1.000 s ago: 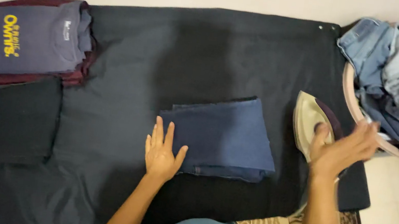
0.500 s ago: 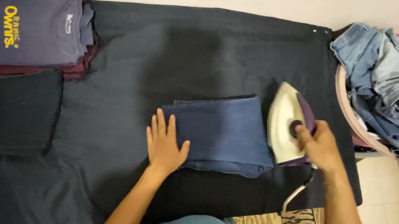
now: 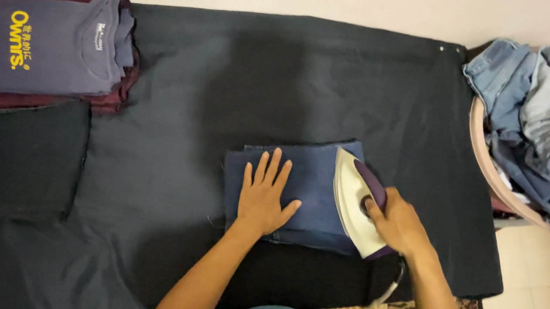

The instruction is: Iron and fold a pair of denim jeans on a flat surface.

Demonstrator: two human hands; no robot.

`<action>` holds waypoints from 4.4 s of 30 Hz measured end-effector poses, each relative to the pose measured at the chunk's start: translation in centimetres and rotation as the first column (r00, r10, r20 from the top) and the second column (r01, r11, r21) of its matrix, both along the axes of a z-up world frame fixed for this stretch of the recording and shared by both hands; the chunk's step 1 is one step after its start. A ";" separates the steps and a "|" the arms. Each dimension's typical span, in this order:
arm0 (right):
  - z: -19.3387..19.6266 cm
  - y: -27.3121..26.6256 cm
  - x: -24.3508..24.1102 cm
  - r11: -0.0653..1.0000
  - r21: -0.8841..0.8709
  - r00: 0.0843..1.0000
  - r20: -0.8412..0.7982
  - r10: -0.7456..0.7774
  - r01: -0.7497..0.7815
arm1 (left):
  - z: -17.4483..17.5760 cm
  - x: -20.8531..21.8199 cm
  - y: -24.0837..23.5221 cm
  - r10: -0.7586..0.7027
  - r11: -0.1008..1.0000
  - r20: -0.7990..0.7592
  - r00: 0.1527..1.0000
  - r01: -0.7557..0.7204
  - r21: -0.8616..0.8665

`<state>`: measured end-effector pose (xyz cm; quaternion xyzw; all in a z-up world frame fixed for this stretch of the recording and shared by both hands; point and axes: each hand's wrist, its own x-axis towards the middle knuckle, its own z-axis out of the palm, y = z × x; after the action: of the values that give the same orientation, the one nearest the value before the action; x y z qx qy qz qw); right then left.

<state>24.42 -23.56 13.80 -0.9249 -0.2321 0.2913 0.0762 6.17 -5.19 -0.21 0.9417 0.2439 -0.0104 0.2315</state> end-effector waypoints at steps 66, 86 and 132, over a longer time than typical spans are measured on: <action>-6.0 10.2 2.8 0.967 0.227 0.990 0.107 0.093 -0.116 | -0.8 -5.3 1.1 0.187 0.981 0.010 0.982 -0.187 -0.049; -1.0 9.0 -5.0 0.984 0.179 1.000 0.004 -0.016 0.015 | 0.8 -5.9 2.4 0.154 0.979 0.042 0.987 -0.147 -0.144; 0.7 19.6 -13.3 0.977 0.043 0.975 0.086 0.205 -0.210 | -4.8 -11.8 1.5 0.362 0.931 0.493 0.791 -0.286 -0.225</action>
<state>11.16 -3.92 14.52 -0.9043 -0.3379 0.2540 0.0600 -5.67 -3.67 -5.03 0.8336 0.3277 0.2711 0.3525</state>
